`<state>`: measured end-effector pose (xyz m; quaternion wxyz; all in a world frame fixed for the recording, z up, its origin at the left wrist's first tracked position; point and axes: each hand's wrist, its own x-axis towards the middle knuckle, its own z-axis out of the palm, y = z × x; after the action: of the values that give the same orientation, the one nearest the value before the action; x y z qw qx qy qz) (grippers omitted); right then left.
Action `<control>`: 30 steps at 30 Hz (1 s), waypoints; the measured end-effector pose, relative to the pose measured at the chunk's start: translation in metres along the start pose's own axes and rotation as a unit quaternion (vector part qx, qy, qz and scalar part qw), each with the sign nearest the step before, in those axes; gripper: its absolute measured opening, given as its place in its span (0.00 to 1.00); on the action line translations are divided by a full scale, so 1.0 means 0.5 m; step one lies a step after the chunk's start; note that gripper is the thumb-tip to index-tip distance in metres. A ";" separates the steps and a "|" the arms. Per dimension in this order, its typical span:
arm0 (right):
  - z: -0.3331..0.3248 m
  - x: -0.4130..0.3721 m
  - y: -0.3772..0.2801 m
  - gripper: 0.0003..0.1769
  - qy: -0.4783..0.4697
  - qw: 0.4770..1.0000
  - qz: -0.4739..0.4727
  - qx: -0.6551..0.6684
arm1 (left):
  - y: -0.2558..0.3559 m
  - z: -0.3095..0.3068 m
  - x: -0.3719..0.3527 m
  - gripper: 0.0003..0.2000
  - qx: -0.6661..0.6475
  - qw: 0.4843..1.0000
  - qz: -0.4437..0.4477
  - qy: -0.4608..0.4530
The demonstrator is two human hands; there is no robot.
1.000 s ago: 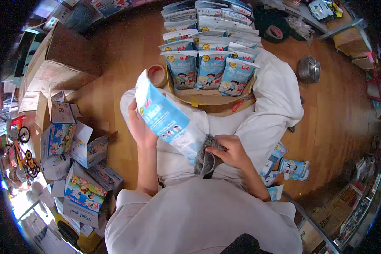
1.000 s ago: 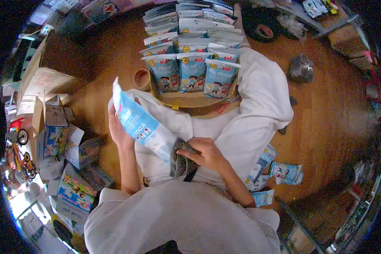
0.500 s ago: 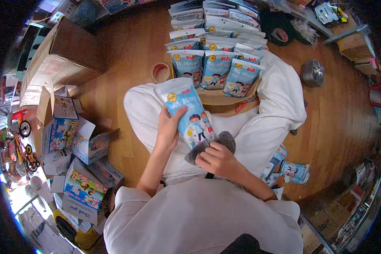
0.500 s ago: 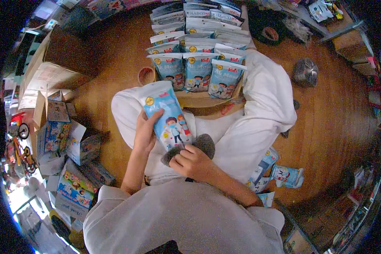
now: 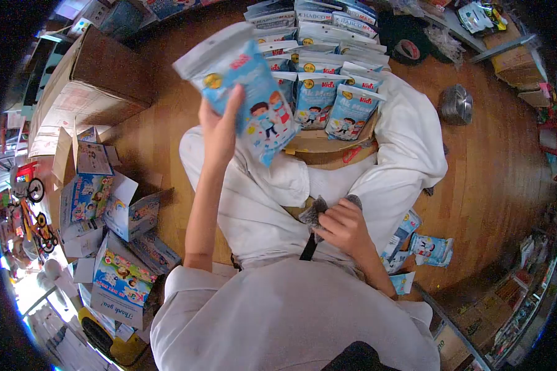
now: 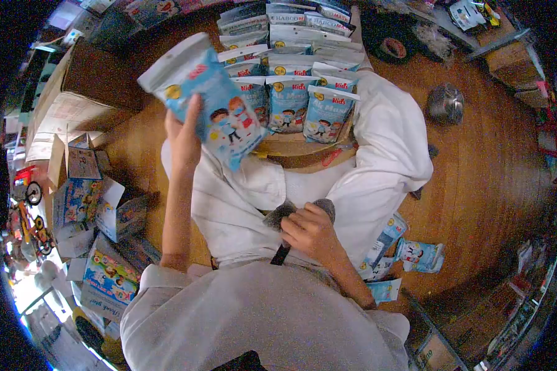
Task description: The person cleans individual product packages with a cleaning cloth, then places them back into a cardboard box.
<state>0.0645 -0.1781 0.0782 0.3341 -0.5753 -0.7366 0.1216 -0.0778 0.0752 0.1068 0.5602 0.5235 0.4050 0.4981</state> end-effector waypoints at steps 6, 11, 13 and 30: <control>-0.005 -0.007 0.005 0.15 0.001 1.000 0.028 -0.010 | -0.081 0.033 0.036 0.18 0.042 0.976 -0.005 -0.213; 0.005 -0.021 0.008 0.14 0.001 0.999 0.037 -0.014 | -0.135 0.012 0.044 0.22 0.065 0.960 0.003 -0.273; 0.006 -0.020 0.008 0.14 -0.013 0.999 0.047 -0.010 | -0.154 -0.007 0.058 0.23 0.104 0.945 -0.029 -0.307; 0.013 -0.017 0.015 0.13 0.017 0.998 0.059 -0.001 | -0.214 -0.045 0.067 0.28 0.279 0.936 0.140 -0.161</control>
<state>0.0672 -0.1825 0.0659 0.3383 -0.6203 -0.6955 0.1309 -0.0796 0.1171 0.0004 0.3735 0.7833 0.3549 0.3479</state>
